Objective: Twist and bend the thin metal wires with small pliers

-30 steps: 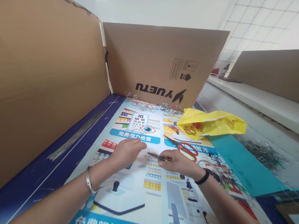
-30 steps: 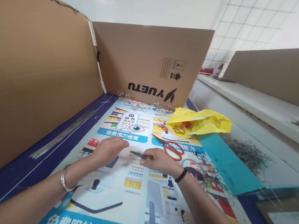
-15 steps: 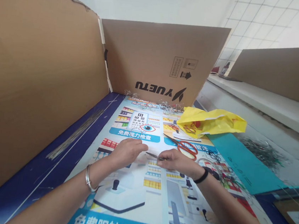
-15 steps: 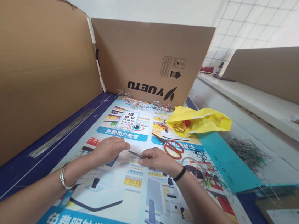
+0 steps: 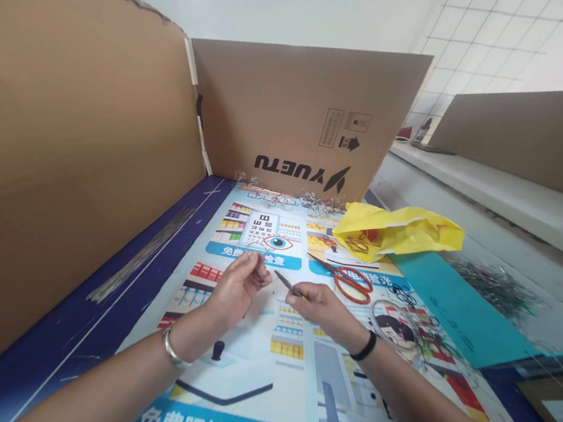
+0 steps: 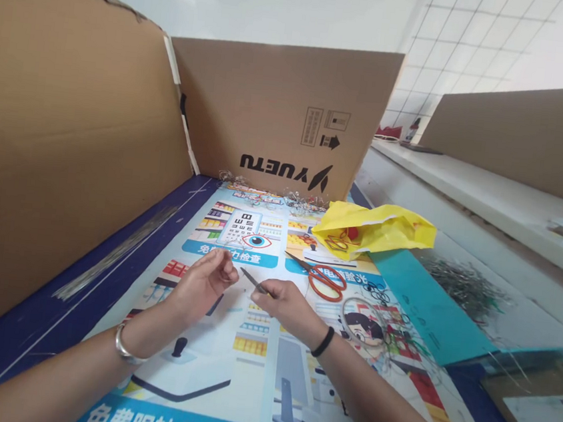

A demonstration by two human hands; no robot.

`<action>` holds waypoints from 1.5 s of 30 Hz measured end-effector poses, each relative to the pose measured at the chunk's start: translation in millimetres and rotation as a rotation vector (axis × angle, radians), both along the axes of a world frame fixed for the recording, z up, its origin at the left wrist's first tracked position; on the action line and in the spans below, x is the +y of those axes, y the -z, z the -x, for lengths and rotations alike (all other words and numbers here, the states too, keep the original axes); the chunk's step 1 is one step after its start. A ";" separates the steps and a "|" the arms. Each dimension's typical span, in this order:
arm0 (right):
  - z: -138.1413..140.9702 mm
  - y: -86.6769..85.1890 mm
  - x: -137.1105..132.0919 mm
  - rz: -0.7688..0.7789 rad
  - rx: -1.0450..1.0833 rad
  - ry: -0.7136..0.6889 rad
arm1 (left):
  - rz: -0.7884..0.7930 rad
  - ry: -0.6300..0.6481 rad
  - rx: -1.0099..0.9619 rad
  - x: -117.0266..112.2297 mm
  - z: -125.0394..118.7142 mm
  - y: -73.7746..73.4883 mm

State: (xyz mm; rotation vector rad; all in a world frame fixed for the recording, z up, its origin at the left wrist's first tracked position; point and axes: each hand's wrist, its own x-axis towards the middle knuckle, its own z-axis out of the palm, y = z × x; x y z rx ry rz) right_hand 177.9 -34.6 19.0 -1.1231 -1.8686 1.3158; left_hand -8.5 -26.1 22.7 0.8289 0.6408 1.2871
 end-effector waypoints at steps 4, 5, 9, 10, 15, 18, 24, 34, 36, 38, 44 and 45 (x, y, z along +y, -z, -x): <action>8.0 5.8 -5.9 0.103 0.101 0.000 | 0.011 -0.063 -0.182 -1.1 -4.0 2.3; 9.4 6.3 -7.1 0.120 0.110 -0.012 | 0.017 -0.074 -0.196 -1.2 -4.1 1.4; 13.8 4.6 -11.3 0.133 0.113 -0.028 | 0.063 -0.121 -0.218 -1.9 -3.6 -3.8; 14.4 3.8 -12.0 0.133 0.110 -0.030 | 0.073 -0.131 -0.218 -2.2 -3.5 -4.7; 13.7 2.6 -13.0 0.194 0.139 -0.051 | 0.082 -0.146 -0.214 -3.0 -3.0 -5.8; 11.9 3.3 -12.5 0.221 0.177 -0.060 | 0.089 -0.146 -0.217 -2.6 -2.3 -6.4; 11.9 3.9 -12.0 0.220 0.163 -0.050 | 0.114 -0.125 -0.223 -0.5 -1.4 -6.2; 14.5 2.4 -11.7 0.036 0.069 -0.062 | 0.137 -0.049 -0.214 -0.4 -2.1 -3.8; 15.1 4.6 -11.5 -0.005 0.066 -0.039 | 0.136 -0.050 -0.229 -0.5 -1.6 -5.6; 16.0 7.3 -11.7 -0.034 0.065 -0.009 | 0.137 -0.055 -0.243 -0.8 -0.8 -7.9; 17.4 11.6 -12.9 -0.055 0.043 0.020 | 0.145 -0.055 -0.224 -2.0 1.4 -12.2; 17.0 11.7 -12.8 -0.054 0.041 0.020 | 0.144 -0.048 -0.216 -2.0 1.7 -12.2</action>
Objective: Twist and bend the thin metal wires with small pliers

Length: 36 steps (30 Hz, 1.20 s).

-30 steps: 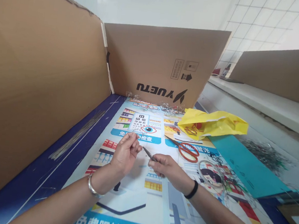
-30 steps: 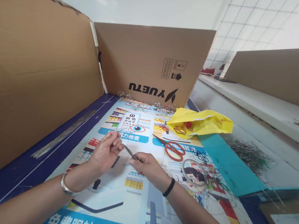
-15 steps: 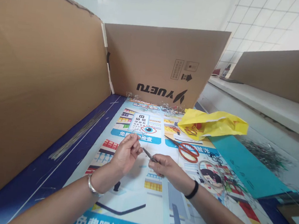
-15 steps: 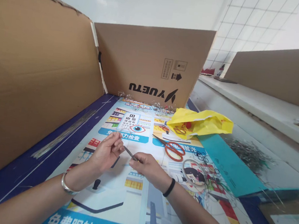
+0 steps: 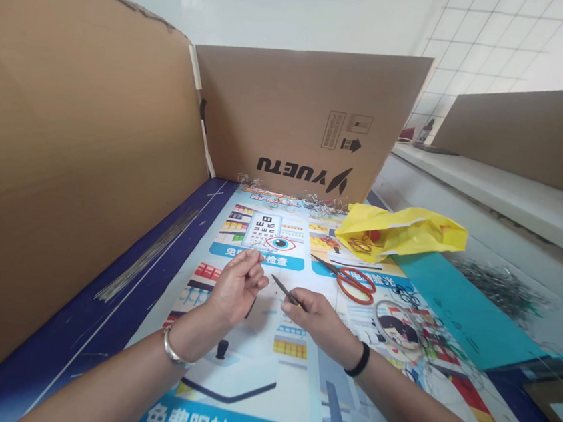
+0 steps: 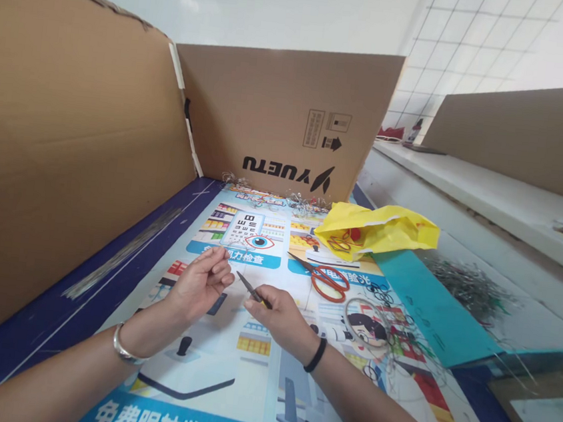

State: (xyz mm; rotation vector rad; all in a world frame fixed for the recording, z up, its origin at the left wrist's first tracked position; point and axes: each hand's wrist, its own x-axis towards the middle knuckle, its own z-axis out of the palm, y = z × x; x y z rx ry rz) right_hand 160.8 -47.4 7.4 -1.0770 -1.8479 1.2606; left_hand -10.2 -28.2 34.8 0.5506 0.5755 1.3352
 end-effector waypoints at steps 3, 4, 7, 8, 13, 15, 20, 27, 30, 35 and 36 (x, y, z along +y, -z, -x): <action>-1.5 -0.4 0.4 0.001 -0.015 0.001 | -0.008 0.021 0.018 0.0 0.8 0.8; -1.8 -0.7 0.5 0.000 -0.019 0.000 | -0.011 0.026 0.022 0.0 1.1 1.2; -2.7 -1.5 0.3 -0.008 -0.034 -0.010 | -0.014 0.035 0.036 0.1 1.5 2.4; -3.2 -1.7 0.3 -0.011 -0.042 -0.017 | -0.015 0.038 0.040 0.1 1.5 2.7; -9.4 0.2 4.9 -0.186 -0.205 -0.003 | -0.058 0.072 0.060 0.1 3.1 0.4; -12.7 2.2 7.9 -0.323 -0.305 0.021 | -0.126 0.059 0.090 0.6 5.2 -2.9; -16.2 6.9 11.4 -0.435 -0.380 0.038 | -0.318 -0.015 0.192 2.5 11.4 -9.6; -14.7 10.8 8.7 -0.524 -0.360 0.084 | -0.501 -0.061 0.541 -4.0 13.0 -5.5; -14.6 11.6 8.1 -0.522 -0.365 0.118 | -0.541 -0.054 0.627 -6.9 12.7 -3.6; -14.5 12.0 8.2 -0.537 -0.347 0.127 | -0.497 -0.036 0.581 -7.6 9.7 -3.7; -14.5 12.0 8.4 -0.540 -0.346 0.127 | -0.469 -0.029 0.536 -7.2 8.8 -4.4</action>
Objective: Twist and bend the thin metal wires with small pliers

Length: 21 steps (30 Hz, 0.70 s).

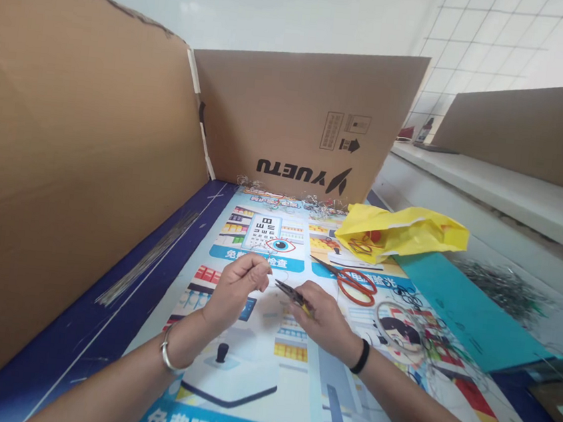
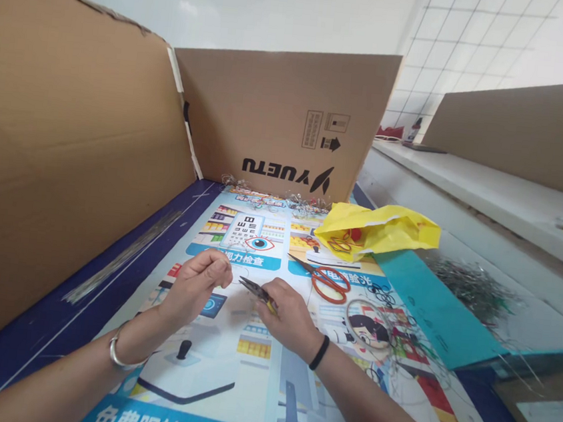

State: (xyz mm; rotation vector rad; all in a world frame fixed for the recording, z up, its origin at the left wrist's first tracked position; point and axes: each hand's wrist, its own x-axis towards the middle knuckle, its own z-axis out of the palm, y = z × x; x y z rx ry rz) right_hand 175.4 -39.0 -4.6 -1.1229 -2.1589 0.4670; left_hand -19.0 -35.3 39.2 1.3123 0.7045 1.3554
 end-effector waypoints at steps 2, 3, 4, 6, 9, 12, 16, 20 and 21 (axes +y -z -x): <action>-0.1 0.1 0.4 -0.003 0.001 0.001 | 0.072 0.023 -0.115 1.5 -1.5 -1.7; -0.1 0.1 0.4 -0.002 0.002 -0.002 | 0.111 0.035 -0.178 2.4 -2.1 -2.4; -0.1 0.1 0.4 0.001 0.002 -0.008 | 0.153 0.047 -0.237 3.4 -2.5 -2.8; 0.1 -0.1 -0.1 0.006 -0.008 -0.030 | 0.236 0.075 -0.326 5.4 -2.9 -2.6; 0.9 -0.7 -1.1 -0.008 -0.025 -0.063 | 0.337 0.118 -0.406 8.0 -3.0 0.5; 2.1 -1.5 -1.8 -0.034 -0.034 -0.058 | 0.391 0.153 -0.444 9.5 -3.2 4.4; 3.5 -3.3 -3.4 -0.049 -0.060 -0.032 | 0.411 0.172 -0.444 9.5 -4.1 7.0; 4.2 -5.4 -5.4 -0.049 -0.089 -0.037 | 0.410 0.177 -0.444 8.9 -5.3 7.2; 4.2 -5.7 -5.6 -0.049 -0.097 -0.038 | 0.413 0.175 -0.443 8.7 -5.6 7.1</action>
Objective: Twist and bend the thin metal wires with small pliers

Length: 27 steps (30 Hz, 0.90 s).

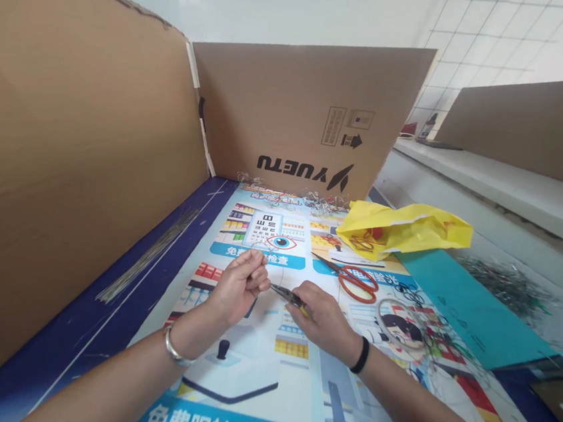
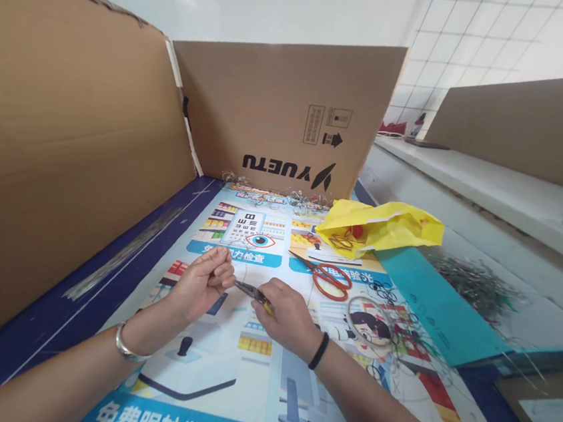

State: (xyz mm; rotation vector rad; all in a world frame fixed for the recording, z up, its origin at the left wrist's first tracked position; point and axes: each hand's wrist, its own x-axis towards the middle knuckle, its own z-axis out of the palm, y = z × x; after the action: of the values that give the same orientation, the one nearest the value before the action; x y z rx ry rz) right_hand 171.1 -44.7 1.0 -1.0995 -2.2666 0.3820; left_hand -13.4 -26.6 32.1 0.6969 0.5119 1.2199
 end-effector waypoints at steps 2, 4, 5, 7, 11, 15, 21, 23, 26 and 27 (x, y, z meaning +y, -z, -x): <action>-0.2 -0.1 -0.2 -0.002 -0.009 0.000 | 0.008 -0.001 0.006 -0.2 -0.2 -0.1; -0.4 0.1 -0.1 -0.006 -0.012 0.001 | 0.016 -0.001 0.006 -0.4 -0.2 -0.2; -0.6 0.1 -0.1 -0.009 -0.014 0.002 | 0.019 -0.001 0.005 -0.4 -0.1 -0.1; -0.7 0.0 -0.2 -0.010 -0.020 0.005 | 0.028 0.000 0.003 -0.3 0.1 0.2; -0.6 -0.7 -0.6 0.002 -0.026 -0.001 | 0.035 -0.007 0.004 0.3 0.4 1.7; -0.7 0.1 -0.2 0.009 -0.029 -0.019 | 0.038 -0.002 -0.001 0.7 0.2 3.0; -1.3 -0.1 1.6 0.041 -0.037 -0.029 | 0.052 0.001 -0.005 0.8 -0.5 2.8; -1.6 -1.1 2.0 0.059 -0.045 -0.030 | 0.056 0.002 -0.004 1.1 -0.5 2.9; -2.1 -2.0 2.5 0.072 -0.061 -0.031 | 0.059 0.004 0.006 1.6 -0.4 3.7; -2.2 -2.0 2.7 0.076 -0.067 -0.026 | 0.056 0.001 0.011 1.6 -0.4 4.0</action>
State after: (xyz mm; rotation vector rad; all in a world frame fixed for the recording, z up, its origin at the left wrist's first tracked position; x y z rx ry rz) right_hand 173.4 -42.0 3.1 -1.1374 -2.3439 0.4513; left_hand -13.0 -25.0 28.0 0.6560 0.5529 1.1969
